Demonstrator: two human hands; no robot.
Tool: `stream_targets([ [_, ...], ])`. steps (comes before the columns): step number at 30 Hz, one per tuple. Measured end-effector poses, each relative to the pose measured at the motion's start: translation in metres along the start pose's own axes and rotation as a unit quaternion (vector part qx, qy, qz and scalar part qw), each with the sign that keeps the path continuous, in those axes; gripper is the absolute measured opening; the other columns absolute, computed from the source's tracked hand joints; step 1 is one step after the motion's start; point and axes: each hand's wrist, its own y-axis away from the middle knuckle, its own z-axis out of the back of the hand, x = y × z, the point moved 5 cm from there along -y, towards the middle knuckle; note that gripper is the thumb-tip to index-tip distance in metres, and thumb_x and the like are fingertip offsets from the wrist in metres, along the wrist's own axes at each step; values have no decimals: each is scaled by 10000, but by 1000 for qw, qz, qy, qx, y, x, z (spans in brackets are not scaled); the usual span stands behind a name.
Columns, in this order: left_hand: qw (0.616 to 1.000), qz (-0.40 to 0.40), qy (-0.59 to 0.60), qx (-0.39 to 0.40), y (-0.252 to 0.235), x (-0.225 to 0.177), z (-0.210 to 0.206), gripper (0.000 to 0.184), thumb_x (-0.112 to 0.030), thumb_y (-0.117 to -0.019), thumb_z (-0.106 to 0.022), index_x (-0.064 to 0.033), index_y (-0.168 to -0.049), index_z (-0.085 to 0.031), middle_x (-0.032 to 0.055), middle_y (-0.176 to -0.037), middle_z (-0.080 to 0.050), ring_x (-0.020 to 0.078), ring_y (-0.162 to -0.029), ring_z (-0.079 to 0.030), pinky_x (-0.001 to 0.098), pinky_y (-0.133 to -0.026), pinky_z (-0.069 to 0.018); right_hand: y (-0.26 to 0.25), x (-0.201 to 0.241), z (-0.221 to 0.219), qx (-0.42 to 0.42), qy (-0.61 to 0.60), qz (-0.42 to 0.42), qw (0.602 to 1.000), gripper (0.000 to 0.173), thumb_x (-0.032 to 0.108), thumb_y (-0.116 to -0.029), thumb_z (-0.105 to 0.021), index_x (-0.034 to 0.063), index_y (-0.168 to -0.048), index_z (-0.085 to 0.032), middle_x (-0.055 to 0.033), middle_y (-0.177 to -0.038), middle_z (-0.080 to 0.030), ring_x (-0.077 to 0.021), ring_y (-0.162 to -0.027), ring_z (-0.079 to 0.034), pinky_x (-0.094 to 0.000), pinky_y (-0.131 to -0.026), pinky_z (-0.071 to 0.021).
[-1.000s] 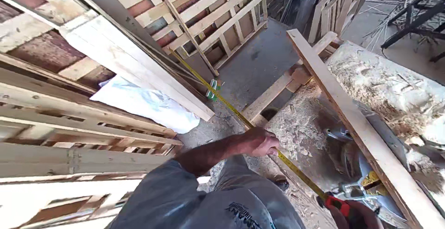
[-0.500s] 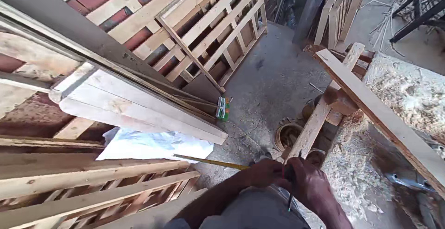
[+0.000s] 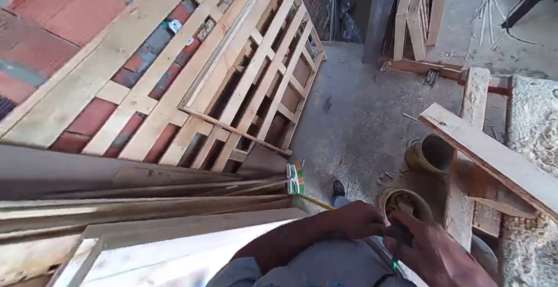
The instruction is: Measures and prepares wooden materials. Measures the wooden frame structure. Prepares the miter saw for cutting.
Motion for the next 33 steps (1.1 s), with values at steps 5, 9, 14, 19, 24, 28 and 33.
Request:
stream_targets([
  [5, 927, -32, -68, -367, 9, -7, 158, 262, -320, -969, -706, -72, -1047, -741, 111, -1168, -695, 232, -1174, -631, 436, -1038, -521, -74, 70, 109, -221, 52, 39, 973, 537, 690, -850, -590, 235, -1114, -695, 0, -735, -670, -214, -602, -646, -516, -500, -520],
  [9, 904, 106, 337, -239, -26, 53, 246, 570, -413, -1121, -260, 8, -1387, -537, 89, -1170, -695, 145, -948, -696, 343, -827, -597, -207, 123, 126, -229, -4, 16, 973, 509, 513, -926, -665, 130, -1256, -606, -122, -986, -682, -308, -815, -692, -560, -674, -576],
  [14, 710, 111, 644, -261, -79, 138, 370, 520, -429, -1117, -303, -27, -1193, -624, 111, -986, -726, 176, -881, -712, 363, -810, -602, -374, 184, 104, -200, 13, 23, 979, 656, 415, -948, -684, 60, -1460, -476, -236, -1391, -570, -400, -1118, -668, -540, -886, -582],
  [19, 758, 159, 615, -147, -84, 219, 504, 443, -382, -1093, -366, -45, -1216, -627, 133, -1006, -719, 238, -866, -713, 434, -785, -612, -504, 204, 171, -207, -15, 18, 978, 590, 574, -982, -576, 96, -1322, -634, -122, -997, -750, -310, -821, -736, -557, -720, -596],
  [24, 858, 221, 448, -124, -109, 244, 622, 346, -232, -1062, -479, 5, -1290, -585, 148, -1049, -720, 237, -844, -724, 409, -764, -619, -644, 215, 256, -170, -162, 12, 972, 437, 507, -1016, -565, 90, -1032, -696, -39, -770, -700, -186, -661, -674, -439, -652, -575],
  [28, 935, 251, 244, -59, -142, 251, 728, 267, -120, -992, -542, -5, -1216, -633, 119, -1119, -721, 190, -922, -687, 408, -841, -567, -737, 227, 311, -171, -354, 67, 917, 330, 301, -1070, -531, 34, -940, -675, -41, -729, -708, -156, -610, -691, -348, -599, -611],
  [33, 918, 390, 47, 53, -124, 318, 870, 372, -339, -1068, -489, -23, -1120, -679, 146, -946, -693, 266, -862, -673, 527, -838, -547, -889, 134, 397, -295, -601, -85, 738, 331, 335, -1109, -454, 31, -1060, -577, -59, -714, -653, -164, -553, -632, -337, -515, -566],
])
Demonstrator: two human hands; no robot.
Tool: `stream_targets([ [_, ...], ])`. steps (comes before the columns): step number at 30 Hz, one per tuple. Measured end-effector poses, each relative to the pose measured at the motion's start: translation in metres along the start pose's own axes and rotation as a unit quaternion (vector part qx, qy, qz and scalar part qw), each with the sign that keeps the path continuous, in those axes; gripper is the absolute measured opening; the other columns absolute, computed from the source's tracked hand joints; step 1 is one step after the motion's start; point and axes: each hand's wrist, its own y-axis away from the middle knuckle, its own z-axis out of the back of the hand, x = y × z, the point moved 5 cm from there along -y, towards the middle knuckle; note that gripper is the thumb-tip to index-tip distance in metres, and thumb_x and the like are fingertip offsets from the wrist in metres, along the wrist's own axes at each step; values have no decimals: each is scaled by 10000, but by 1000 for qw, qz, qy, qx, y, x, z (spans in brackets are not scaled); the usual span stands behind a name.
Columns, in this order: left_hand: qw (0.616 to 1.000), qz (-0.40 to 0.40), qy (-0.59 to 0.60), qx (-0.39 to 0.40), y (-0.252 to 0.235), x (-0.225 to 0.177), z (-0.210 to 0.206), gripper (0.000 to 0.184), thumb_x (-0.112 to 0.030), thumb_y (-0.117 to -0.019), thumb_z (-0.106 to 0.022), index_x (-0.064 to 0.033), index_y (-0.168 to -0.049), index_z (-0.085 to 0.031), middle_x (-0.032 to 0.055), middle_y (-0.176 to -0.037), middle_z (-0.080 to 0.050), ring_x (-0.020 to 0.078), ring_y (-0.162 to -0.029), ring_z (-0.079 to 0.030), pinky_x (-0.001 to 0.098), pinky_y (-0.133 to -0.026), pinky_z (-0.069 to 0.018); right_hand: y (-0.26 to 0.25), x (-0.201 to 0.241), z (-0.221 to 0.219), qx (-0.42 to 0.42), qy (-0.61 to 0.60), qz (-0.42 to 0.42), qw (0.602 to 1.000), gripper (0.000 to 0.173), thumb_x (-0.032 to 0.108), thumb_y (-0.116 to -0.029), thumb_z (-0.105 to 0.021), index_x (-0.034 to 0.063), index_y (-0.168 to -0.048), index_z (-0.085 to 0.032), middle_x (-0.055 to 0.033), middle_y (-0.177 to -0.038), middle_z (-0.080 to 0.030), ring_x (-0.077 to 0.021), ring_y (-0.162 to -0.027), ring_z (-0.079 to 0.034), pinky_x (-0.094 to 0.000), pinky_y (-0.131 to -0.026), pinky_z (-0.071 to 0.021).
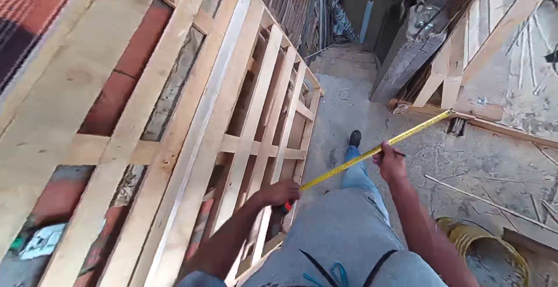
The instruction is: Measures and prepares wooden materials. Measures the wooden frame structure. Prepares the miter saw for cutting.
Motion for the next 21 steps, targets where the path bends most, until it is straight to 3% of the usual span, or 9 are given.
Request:
stream_targets([
  [2, 994, 80, -77, 8, 20, 28, 64, 421, -389, -1086, -456, -42, -1126, -691, 160, -966, -705, 308, -910, -687, 574, -881, -537, -97, -6, 22, -101, -50, -70, 991, 333, 388, -1101, -458, 72, -1065, -556, -23, -669, -584, -130, -505, -562, -308, -476, -519],
  [4, 983, 158, -90, 3, 61, 37, 127, 378, -378, -1078, -493, -72, -1121, -711, 142, -966, -715, 296, -913, -692, 560, -885, -541, -180, -15, 45, -179, -67, -123, 974, 333, 415, -1098, -449, 93, -1082, -531, -12, -673, -527, -117, -487, -513, -296, -459, -492],
  [6, 972, 222, -69, -7, 112, 27, 184, 321, -359, -1063, -546, -101, -1090, -735, 106, -926, -727, 258, -857, -700, 532, -844, -561, -243, -29, 57, -229, -57, -173, 956, 352, 435, -1093, -448, 96, -1130, -533, -34, -735, -514, -134, -518, -492, -316, -480, -476],
  [8, 962, 263, -64, -23, 151, -4, 244, 291, -342, -1042, -562, -121, -1047, -751, 66, -876, -729, 221, -787, -696, 498, -780, -570, -291, -35, 39, -225, -30, -234, 945, 355, 422, -1087, -443, 95, -1199, -520, -62, -816, -515, -158, -582, -502, -339, -522, -477],
  [10, 948, 304, -80, -47, 174, -47, 303, 274, -308, -1047, -558, -116, -1006, -750, 60, -835, -724, 218, -743, -691, 498, -737, -570, -319, -38, -13, -155, 11, -296, 942, 384, 394, -1076, -456, 73, -1277, -515, -101, -878, -589, -190, -656, -588, -358, -574, -527],
  [13, 923, 333, -164, -104, 151, -121, 386, 300, -337, -1070, -531, -152, -982, -749, 65, -810, -716, 242, -741, -693, 545, -719, -560, -349, -19, -120, 34, 96, -326, 940, 431, 393, -1083, -462, 60, -1351, -520, -110, -980, -741, -192, -740, -712, -339, -633, -581],
  [16, 896, 339, -268, -102, 91, -172, 462, 352, -368, -1088, -484, -141, -1030, -746, 124, -887, -725, 326, -859, -703, 635, -802, -536, -359, 10, -208, 180, 272, -247, 913, 408, 378, -1073, -471, 58, -1292, -596, -70, -957, -756, -154, -724, -712, -330, -646, -577],
  [19, 878, 330, -341, -70, 21, -191, 534, 387, -360, -1098, -455, -92, -1078, -734, 190, -991, -722, 398, -978, -689, 681, -874, -508, -362, 32, -242, 289, 396, -130, 862, 326, 278, -1023, -549, 74, -1255, -655, -98, -1065, -746, -223, -926, -730, -457, -870, -589],
  [21, 872, 314, -372, -51, -26, -193, 580, 408, -353, -1103, -445, -62, -1078, -731, 208, -1041, -713, 412, -1034, -671, 682, -912, -486, -365, 41, -227, 300, 411, -95, 855, 305, 263, -1012, -582, 69, -1231, -669, -135, -1113, -726, -272, -987, -717, -511, -922, -570],
])
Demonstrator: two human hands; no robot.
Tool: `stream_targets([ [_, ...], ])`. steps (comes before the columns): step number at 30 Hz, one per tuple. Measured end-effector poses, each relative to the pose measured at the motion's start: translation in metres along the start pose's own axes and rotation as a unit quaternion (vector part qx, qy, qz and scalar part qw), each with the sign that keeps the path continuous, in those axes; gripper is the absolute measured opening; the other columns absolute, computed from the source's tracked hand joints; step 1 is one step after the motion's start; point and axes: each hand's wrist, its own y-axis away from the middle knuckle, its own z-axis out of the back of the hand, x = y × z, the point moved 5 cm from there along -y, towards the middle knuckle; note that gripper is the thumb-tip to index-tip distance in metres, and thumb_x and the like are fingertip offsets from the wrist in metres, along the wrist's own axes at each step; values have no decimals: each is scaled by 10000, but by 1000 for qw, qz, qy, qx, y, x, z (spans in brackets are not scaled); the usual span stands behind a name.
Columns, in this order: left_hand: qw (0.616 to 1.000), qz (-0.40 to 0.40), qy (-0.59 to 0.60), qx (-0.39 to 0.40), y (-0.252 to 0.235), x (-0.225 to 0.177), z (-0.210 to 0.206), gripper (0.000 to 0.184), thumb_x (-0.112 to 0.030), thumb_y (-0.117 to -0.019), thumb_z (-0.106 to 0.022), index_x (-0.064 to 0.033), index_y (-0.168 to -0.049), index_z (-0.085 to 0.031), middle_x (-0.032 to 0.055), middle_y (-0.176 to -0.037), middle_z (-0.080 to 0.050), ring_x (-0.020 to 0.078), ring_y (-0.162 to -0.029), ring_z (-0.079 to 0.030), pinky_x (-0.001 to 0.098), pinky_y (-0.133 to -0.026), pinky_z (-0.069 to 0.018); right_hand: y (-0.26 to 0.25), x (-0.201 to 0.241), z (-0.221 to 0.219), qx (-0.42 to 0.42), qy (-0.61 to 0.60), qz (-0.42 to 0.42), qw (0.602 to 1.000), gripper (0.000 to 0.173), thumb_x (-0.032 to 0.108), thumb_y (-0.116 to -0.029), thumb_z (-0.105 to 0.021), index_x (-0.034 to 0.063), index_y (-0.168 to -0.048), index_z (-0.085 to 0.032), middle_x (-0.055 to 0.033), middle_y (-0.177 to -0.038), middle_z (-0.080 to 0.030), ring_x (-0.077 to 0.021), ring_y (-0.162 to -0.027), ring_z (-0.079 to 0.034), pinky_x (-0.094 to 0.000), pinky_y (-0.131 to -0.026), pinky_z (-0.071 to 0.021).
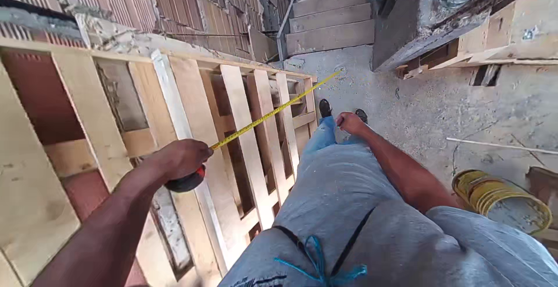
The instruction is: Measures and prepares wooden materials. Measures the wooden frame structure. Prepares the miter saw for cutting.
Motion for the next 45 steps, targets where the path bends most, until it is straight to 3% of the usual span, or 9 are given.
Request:
stream_targets([
  [4, 998, -26, -57, -4, -85, 3, 71, 430, -333, -1099, -443, -20, -1029, -728, 234, -1080, -705, 430, -1087, -654, 689, -935, -470, 49, -87, 50, -171, -47, -133, 975, 326, 221, -939, -653, 83, -1230, -697, -164, -1183, -716, -334, -1097, -692, -592, -976, -537],
  [6, 997, -23, -77, -1, -113, 9, 98, 429, -335, -1092, -455, -10, -1013, -724, 246, -1074, -699, 432, -1075, -652, 686, -922, -471, 91, -139, 57, -271, -146, -231, 923, 340, 201, -962, -623, 58, -1268, -667, -156, -1113, -739, -314, -981, -730, -559, -885, -586],
  [8, 995, -19, -93, 5, -137, 12, 121, 426, -328, -1085, -471, 9, -999, -716, 263, -1072, -693, 442, -1076, -649, 691, -917, -468, 133, -175, 53, -344, -248, -307, 852, 380, 278, -1043, -534, 31, -1321, -611, -146, -1063, -746, -279, -895, -736, -506, -815, -600],
  [10, 993, -13, -121, 10, -157, 14, 137, 419, -325, -1073, -490, 19, -992, -714, 272, -1075, -692, 447, -1077, -652, 694, -910, -474, 166, -197, 36, -389, -320, -353, 789, 420, 352, -1076, -479, 35, -1329, -587, -108, -998, -746, -216, -796, -723, -437, -731, -600],
  [12, 989, -8, -150, 13, -173, 11, 151, 424, -331, -1061, -505, 27, -981, -716, 282, -1081, -692, 455, -1083, -654, 695, -907, -481, 183, -205, 14, -404, -361, -373, 753, 405, 367, -1083, -465, 39, -1288, -588, -75, -930, -744, -170, -707, -701, -385, -650, -586],
  [20, 987, 20, -154, 27, -189, 16, 185, 436, -339, -1057, -523, 48, -1033, -721, 298, -1145, -685, 467, -1150, -635, 700, -960, -460, 165, -171, -54, -286, -406, -379, 781, 368, 351, -1075, -527, 47, -1268, -604, -59, -921, -744, -134, -703, -696, -332, -636, -581],
  [38, 985, 80, -151, 35, -187, 47, 210, 421, -335, -1049, -551, 46, -1011, -725, 284, -1122, -695, 449, -1129, -648, 683, -947, -472, 149, -169, 30, -344, -418, -344, 767, 317, 331, -1080, -530, 61, -1230, -597, -38, -875, -751, -120, -667, -707, -294, -590, -581],
  [42, 990, 92, -107, -1, -180, 47, 214, 455, -381, -1021, -585, 54, -1020, -719, 300, -1139, -686, 467, -1141, -641, 705, -952, -466, 155, -159, 27, -327, -396, -336, 790, 366, 323, -1079, -523, 33, -1291, -593, -83, -941, -740, -154, -725, -708, -353, -666, -601],
  [45, 992, 116, -41, -41, -156, 76, 226, 418, -377, -980, -632, 30, -983, -728, 280, -1104, -694, 460, -1101, -651, 716, -924, -471, 150, -120, 33, -309, -358, -311, 824, 371, 294, -1087, -514, -8, -1293, -578, -83, -936, -718, -95, -703, -669, -320, -670, -584],
])
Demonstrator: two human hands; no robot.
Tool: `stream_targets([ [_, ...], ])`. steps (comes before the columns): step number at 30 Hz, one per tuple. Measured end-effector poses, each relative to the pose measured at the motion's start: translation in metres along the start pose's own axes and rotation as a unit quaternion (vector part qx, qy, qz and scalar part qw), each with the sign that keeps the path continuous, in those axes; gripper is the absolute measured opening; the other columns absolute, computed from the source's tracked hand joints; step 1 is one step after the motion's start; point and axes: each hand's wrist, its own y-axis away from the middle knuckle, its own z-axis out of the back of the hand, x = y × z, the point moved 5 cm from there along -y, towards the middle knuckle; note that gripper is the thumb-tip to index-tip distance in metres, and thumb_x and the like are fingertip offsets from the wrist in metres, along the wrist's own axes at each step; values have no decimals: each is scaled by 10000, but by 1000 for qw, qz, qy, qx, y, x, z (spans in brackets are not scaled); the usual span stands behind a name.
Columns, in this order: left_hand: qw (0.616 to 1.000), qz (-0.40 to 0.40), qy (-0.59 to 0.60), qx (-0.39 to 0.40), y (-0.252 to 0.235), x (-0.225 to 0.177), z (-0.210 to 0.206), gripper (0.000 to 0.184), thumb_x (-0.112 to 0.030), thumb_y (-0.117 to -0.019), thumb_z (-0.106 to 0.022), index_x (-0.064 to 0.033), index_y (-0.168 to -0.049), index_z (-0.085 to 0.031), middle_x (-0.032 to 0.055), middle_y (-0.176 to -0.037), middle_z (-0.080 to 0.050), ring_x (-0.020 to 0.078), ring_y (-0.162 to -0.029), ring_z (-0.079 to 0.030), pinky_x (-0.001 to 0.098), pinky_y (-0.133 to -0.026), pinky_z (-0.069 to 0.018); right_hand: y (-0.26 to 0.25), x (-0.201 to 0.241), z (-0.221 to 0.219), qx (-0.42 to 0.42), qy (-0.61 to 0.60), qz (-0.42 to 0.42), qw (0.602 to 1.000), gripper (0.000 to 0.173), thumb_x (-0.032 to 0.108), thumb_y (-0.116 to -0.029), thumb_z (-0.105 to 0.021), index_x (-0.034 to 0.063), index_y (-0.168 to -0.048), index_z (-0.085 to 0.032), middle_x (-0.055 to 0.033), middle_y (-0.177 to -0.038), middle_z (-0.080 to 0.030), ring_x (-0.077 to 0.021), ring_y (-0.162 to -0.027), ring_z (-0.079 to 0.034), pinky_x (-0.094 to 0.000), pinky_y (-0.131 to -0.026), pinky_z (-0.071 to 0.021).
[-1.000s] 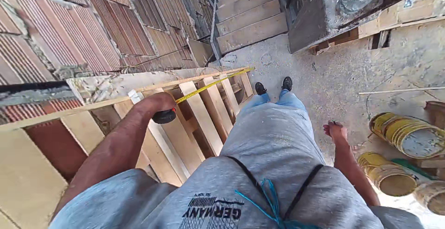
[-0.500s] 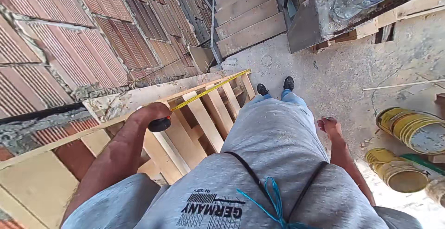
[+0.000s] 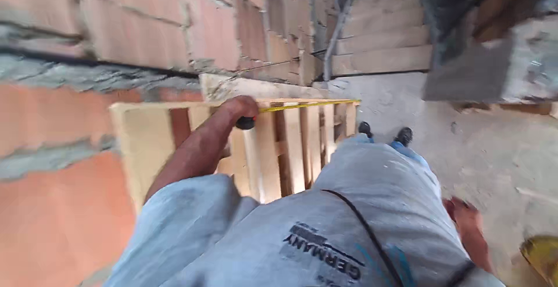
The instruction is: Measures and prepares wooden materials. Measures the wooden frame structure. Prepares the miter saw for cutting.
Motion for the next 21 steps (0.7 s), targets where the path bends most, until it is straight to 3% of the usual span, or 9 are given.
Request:
stream_targets([
  [4, 999, 27, -10, -44, 15, 40, 27, 394, -413, -963, -629, -39, -909, -741, 250, -1015, -710, 462, -1023, -670, 750, -840, -482, 19, 10, -1, -6, 37, -13, 999, 403, 327, -1104, -479, -26, -1285, -548, -66, -911, -672, -44, -687, -621, -276, -653, -545],
  [9, 996, 69, -34, -38, 9, 74, 42, 431, -439, -970, -625, -25, -921, -735, 255, -1018, -707, 447, -1028, -669, 732, -853, -472, 10, 5, 3, -18, 42, -13, 999, 382, 322, -1102, -483, -13, -1275, -545, -41, -867, -666, -33, -643, -613, -258, -612, -536],
  [18, 998, 38, -44, -32, 8, 75, 40, 430, -406, -995, -618, 2, -912, -725, 253, -983, -702, 439, -987, -673, 706, -831, -487, 18, 4, 2, -44, 33, 15, 998, 367, 344, -1094, -504, 10, -1238, -555, -4, -842, -669, -13, -634, -628, -234, -597, -543],
  [21, 998, 38, -45, -35, 3, 76, 39, 429, -411, -987, -631, 1, -915, -728, 254, -982, -700, 437, -987, -673, 704, -826, -490, 24, -6, -5, -35, 29, -9, 999, 368, 327, -1105, -478, 6, -1276, -536, -15, -854, -665, -15, -632, -611, -233, -594, -526],
])
